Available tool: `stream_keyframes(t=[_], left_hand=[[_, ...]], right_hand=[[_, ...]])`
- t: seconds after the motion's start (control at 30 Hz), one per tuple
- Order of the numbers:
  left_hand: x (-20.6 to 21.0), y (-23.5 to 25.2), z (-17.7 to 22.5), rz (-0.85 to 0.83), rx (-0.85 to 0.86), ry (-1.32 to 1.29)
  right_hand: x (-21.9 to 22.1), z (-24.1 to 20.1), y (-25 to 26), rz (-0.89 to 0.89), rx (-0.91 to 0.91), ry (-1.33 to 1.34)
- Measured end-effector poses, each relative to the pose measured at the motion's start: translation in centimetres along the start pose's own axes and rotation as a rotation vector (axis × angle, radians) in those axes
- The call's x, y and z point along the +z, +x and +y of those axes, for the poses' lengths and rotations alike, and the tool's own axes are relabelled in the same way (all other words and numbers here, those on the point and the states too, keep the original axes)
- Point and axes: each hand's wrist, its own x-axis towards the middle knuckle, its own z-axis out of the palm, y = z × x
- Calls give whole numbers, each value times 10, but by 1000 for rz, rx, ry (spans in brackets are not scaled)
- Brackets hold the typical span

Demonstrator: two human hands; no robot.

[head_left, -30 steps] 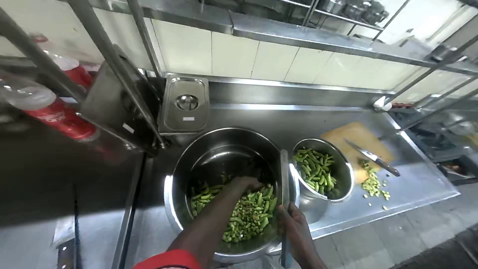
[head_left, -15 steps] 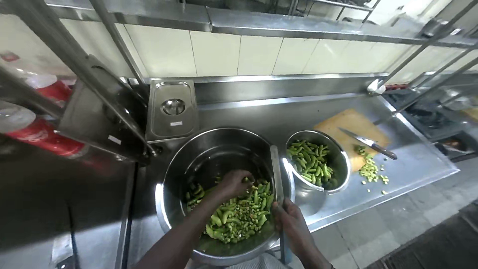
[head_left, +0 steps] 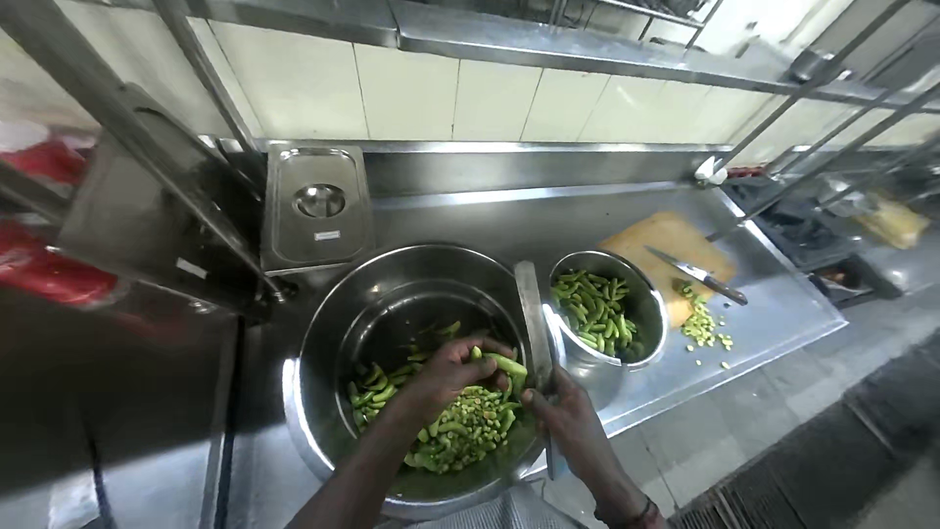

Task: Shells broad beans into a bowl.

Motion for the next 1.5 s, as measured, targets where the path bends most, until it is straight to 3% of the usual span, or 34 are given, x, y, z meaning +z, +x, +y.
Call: stream_keyframes(t=[0.17, 0.27, 0.33, 0.4, 0.5, 0.77, 1.0, 1.23, 1.33, 1.5], left_hand=[[9, -15, -7, -95, 6, -270], [17, -23, -13, -15, -32, -333], [27, -28, -10, 115, -41, -224], [34, -32, -7, 225, -2, 113], [36, -38, -9, 223, 130, 428], [41, -43, -17, 327, 137, 301], [41, -45, -17, 280, 228, 509], [44, -47, -16, 357, 331, 588], [46, -46, -14, 447, 307, 494], [41, -46, 2, 496, 61, -247]], right_hand=[[7, -11, -6, -42, -100, 62], [13, -14, -11, -52, -174, 44], [16, -17, -12, -26, -256, -32], [16, -21, -11, 2, -302, -115], [14, -28, -10, 13, -280, -184], [12, -26, -9, -73, -194, -177], [13, -28, -8, -67, -209, -258], [23, -19, -8, -27, -357, -331], [25, -15, -9, -47, -402, -334], [18, -13, -8, 1, -424, -281]])
